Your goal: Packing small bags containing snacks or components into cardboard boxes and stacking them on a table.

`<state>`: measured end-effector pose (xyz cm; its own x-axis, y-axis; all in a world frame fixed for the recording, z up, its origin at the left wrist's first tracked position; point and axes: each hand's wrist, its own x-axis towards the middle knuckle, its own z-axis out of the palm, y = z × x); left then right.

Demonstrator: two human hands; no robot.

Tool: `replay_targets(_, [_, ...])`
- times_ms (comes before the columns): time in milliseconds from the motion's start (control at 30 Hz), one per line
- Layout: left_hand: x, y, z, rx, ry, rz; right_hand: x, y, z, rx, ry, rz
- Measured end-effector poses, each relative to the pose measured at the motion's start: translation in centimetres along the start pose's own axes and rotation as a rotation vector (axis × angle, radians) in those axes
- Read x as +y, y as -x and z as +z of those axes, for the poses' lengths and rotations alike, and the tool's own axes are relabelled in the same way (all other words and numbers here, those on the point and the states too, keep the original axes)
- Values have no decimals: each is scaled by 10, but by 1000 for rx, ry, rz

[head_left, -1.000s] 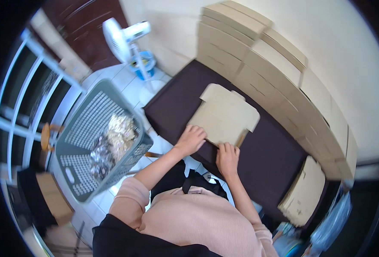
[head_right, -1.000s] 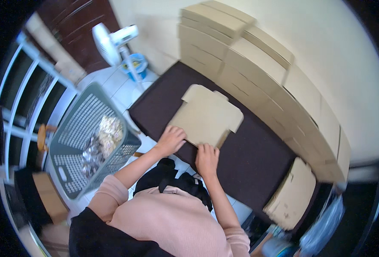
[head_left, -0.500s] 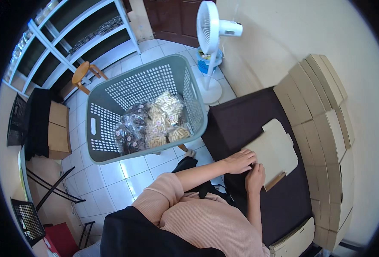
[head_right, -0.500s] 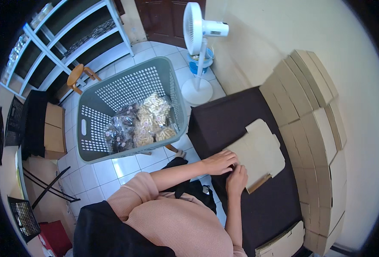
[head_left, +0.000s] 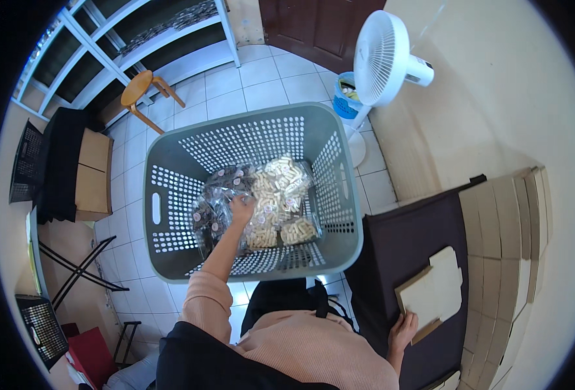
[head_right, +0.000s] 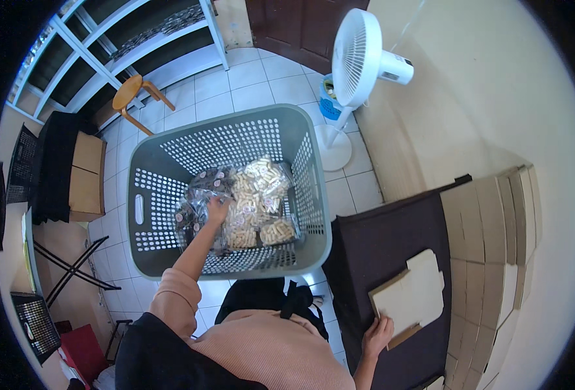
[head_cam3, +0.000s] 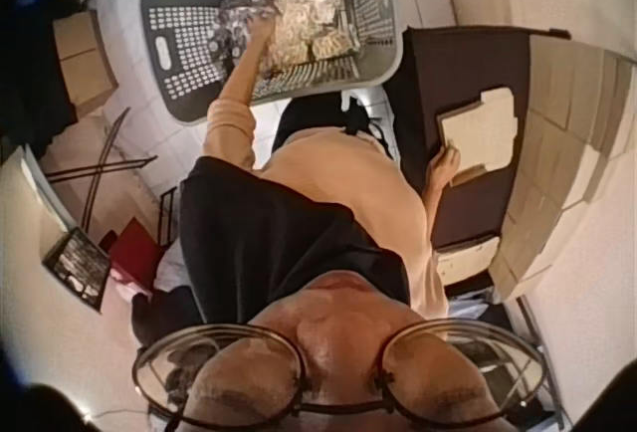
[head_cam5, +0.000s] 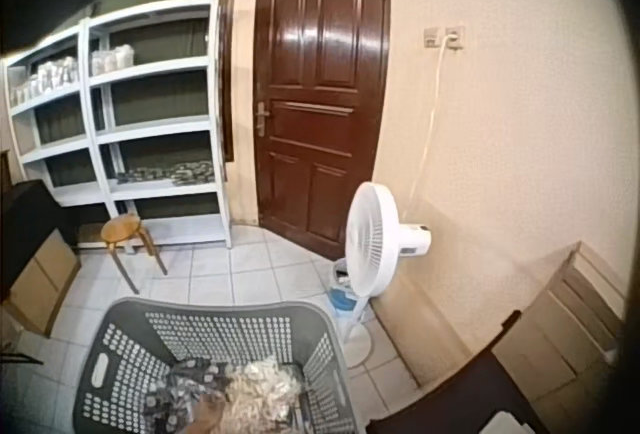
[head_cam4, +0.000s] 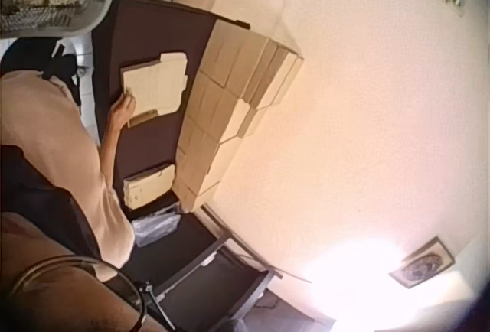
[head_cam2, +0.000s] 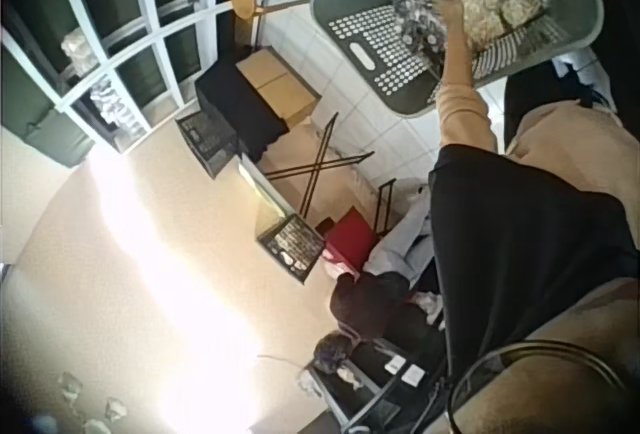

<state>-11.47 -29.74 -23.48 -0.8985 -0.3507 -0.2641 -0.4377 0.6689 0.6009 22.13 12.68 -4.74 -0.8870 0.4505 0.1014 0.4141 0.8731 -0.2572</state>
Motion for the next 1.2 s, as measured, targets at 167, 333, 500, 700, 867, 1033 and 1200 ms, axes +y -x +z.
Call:
replay_targets(167, [-50, -33, -30, -120, -280, 189, -25, -10, -18, -108, 37, 90])
replay_targets(333, [-52, -49, -28, -397, -390, 263, -46, -34, -22, -21, 83, 63])
replay_targets(500, [-32, -46, -40, -476, -594, 274, -77, -71, -25, 94, 120, -9])
replay_targets(700, [65, 22, -73, -183, 7, 716, -135, -109, -1, 80, -336, -35])
replay_targets(867, [141, 124, -86, -771, 741, 453, -193, -131, 33, -530, -1501, 351])
replay_targets(1033, [162, 134, -77, -830, 710, 948, -202, -146, 23, -624, -1553, 463])
replay_targets(1200, [55, 44, 20, -96, 109, 663, -187, -145, 15, -214, -1536, 426])
